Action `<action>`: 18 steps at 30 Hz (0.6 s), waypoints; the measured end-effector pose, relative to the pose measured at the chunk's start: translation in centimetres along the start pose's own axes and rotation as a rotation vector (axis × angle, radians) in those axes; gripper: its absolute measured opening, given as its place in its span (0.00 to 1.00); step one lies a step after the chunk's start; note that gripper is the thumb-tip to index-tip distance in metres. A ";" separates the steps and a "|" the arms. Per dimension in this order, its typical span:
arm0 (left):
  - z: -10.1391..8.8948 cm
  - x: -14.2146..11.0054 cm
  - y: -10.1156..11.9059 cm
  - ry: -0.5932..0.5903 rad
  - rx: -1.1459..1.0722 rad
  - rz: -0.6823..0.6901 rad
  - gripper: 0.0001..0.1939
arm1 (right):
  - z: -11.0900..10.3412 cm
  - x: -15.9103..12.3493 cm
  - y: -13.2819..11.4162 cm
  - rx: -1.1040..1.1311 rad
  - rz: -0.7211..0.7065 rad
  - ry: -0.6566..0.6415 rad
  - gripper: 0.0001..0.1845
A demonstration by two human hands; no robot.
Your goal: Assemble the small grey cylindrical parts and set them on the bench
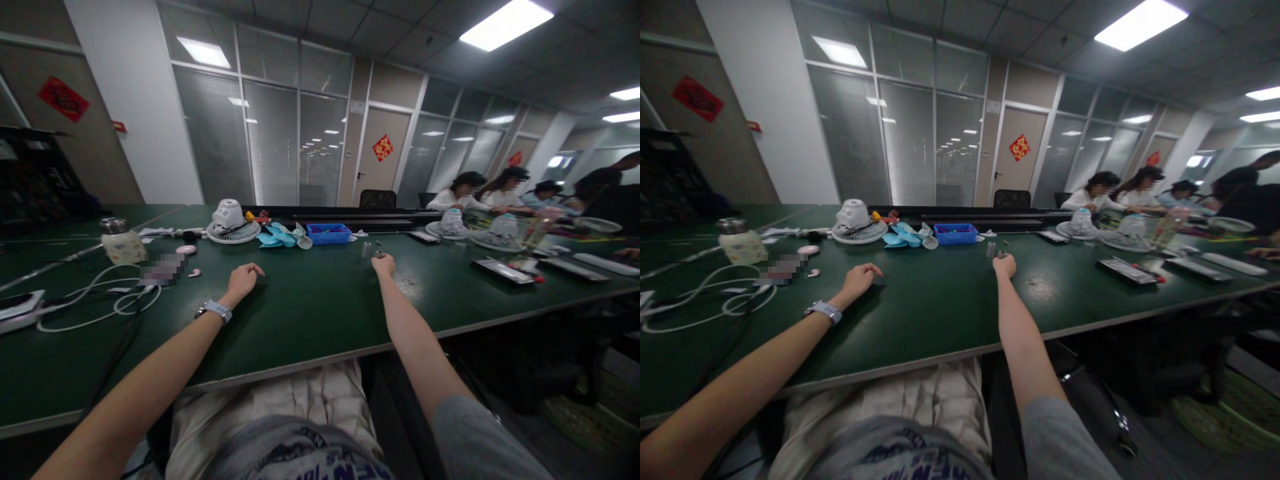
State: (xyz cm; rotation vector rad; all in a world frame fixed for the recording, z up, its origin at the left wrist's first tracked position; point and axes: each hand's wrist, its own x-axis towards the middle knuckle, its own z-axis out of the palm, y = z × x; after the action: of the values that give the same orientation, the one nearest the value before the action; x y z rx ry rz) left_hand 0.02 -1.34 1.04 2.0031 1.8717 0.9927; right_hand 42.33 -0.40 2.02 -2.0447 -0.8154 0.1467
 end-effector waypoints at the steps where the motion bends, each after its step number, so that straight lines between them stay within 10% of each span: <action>1: 0.0 0.0 0.0 0.001 0.003 -0.002 0.18 | 0.0 0.0 0.0 0.000 -0.002 0.004 0.17; 9: 0.1 -0.1 -0.1 0.008 -0.006 0.019 0.18 | -0.2 -0.6 -1.1 -0.005 -0.050 0.002 0.16; 13: 0.2 -0.2 0.0 0.019 -0.046 0.027 0.17 | 1.4 -3.9 -4.1 0.076 -0.329 -0.035 0.19; 18: 0.1 -0.7 0.8 0.075 -0.236 0.085 0.18 | 6.4 -12.7 -7.7 0.366 -0.696 -0.473 0.18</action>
State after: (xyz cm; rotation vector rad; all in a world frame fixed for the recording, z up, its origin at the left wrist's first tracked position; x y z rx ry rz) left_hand 0.75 -2.15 1.22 1.9434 1.6276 1.2643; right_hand 26.16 -0.59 1.80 -1.3036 -1.6142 0.3608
